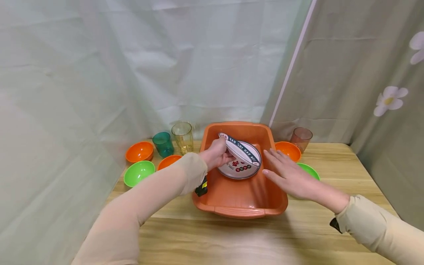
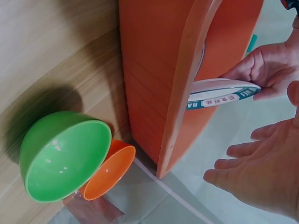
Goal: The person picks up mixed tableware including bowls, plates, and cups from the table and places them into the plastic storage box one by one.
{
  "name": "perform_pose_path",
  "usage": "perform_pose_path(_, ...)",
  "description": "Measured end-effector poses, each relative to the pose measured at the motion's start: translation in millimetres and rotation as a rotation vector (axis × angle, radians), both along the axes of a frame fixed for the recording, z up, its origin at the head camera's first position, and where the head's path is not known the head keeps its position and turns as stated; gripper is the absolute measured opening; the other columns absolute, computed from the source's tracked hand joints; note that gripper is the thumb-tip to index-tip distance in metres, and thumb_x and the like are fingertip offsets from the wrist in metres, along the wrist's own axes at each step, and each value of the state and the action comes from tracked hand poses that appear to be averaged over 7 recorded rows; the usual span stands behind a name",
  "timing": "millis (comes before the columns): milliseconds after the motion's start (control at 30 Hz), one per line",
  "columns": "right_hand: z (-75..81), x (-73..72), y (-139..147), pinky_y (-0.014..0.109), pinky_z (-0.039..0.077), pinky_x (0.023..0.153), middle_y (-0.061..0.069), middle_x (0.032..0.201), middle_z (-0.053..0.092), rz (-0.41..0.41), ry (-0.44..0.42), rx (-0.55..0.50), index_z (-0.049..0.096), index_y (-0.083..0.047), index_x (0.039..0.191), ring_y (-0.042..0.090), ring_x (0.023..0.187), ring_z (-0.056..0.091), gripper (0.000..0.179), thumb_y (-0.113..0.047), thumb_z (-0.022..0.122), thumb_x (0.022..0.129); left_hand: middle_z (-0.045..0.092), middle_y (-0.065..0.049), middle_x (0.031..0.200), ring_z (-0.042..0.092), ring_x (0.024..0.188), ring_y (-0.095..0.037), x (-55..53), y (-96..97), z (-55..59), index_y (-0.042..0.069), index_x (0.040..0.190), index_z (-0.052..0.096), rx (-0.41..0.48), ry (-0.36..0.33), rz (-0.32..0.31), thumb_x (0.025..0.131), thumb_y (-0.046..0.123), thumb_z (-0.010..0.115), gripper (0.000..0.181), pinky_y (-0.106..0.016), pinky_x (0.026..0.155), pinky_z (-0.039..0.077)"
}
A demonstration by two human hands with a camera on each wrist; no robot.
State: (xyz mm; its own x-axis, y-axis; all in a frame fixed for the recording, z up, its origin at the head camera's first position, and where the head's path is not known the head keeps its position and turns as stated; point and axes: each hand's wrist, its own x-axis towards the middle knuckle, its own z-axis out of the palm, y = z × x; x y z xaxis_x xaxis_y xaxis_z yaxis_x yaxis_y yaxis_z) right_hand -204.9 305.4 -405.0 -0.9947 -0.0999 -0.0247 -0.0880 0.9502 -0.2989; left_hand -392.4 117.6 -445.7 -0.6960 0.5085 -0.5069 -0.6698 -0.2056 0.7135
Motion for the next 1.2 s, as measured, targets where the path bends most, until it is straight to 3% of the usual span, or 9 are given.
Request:
perform_pose_path(233, -2.1, -3.9, 0, 0.062, 0.013, 0.121, 0.018, 0.168, 0.021, 0.028, 0.013, 0.065, 0.027, -0.010, 0.163, 0.044, 0.154, 0.012, 0.075, -0.055, 0.046, 0.106, 0.054, -0.025, 0.146, 0.056, 0.130, -0.036, -7.1, 0.5, -4.8, 0.003, 0.150, 0.046, 0.016, 0.004, -0.023, 0.114, 0.037, 0.032, 0.053, -0.050, 0.111, 0.042)
perform_pose_path(400, -5.9, -5.7, 2, 0.061, 0.011, 0.121, 0.013, 0.169, 0.018, 0.105, 0.037, 0.182, 0.030, -0.014, 0.163, 0.041, 0.155, 0.009, 0.076, -0.055, 0.053, 0.103, 0.052, -0.026, 0.146, 0.056, 0.130, -0.036, -8.4, -0.1, -6.6, 0.002, 0.151, 0.045, 0.014, 0.003, -0.029, 0.114, 0.035, 0.031, 0.052, -0.051, 0.111, 0.042)
perform_pose_path(633, -8.8, -2.5, 3, 0.059, 0.009, 0.122, 0.006, 0.171, 0.013, 0.202, 0.046, 0.284, 0.027, -0.023, 0.164, 0.034, 0.157, 0.004, 0.077, -0.061, 0.051, 0.102, 0.049, -0.026, 0.149, 0.052, 0.134, -0.037, -9.4, -2.8, -11.1, 0.002, 0.154, 0.042, 0.046, -0.045, -0.026, 0.113, 0.033, 0.034, 0.052, -0.053, 0.111, 0.040)
perform_pose_path(900, -11.5, 2.3, 2, 0.059, 0.011, 0.122, 0.007, 0.170, 0.016, 0.243, 0.076, 0.304, 0.028, -0.021, 0.164, 0.035, 0.156, 0.005, 0.076, -0.061, 0.048, 0.102, 0.048, -0.027, 0.151, 0.054, 0.132, -0.039, -7.6, -8.6, -13.4, 0.000, 0.156, 0.038, 0.040, -0.091, -0.069, 0.112, 0.040, 0.032, 0.059, -0.055, 0.109, 0.041)
perform_pose_path(1200, -13.4, 3.0, 1, 0.058, 0.011, 0.122, 0.007, 0.170, 0.015, 0.236, 0.070, 0.293, 0.024, -0.025, 0.165, 0.034, 0.156, 0.004, 0.076, -0.062, 0.046, 0.103, 0.048, -0.023, 0.150, 0.056, 0.131, -0.038, -7.7, -13.1, -20.3, 0.005, 0.157, 0.036, -0.038, -0.114, -0.127, 0.109, 0.045, 0.039, 0.062, -0.054, 0.106, 0.044)
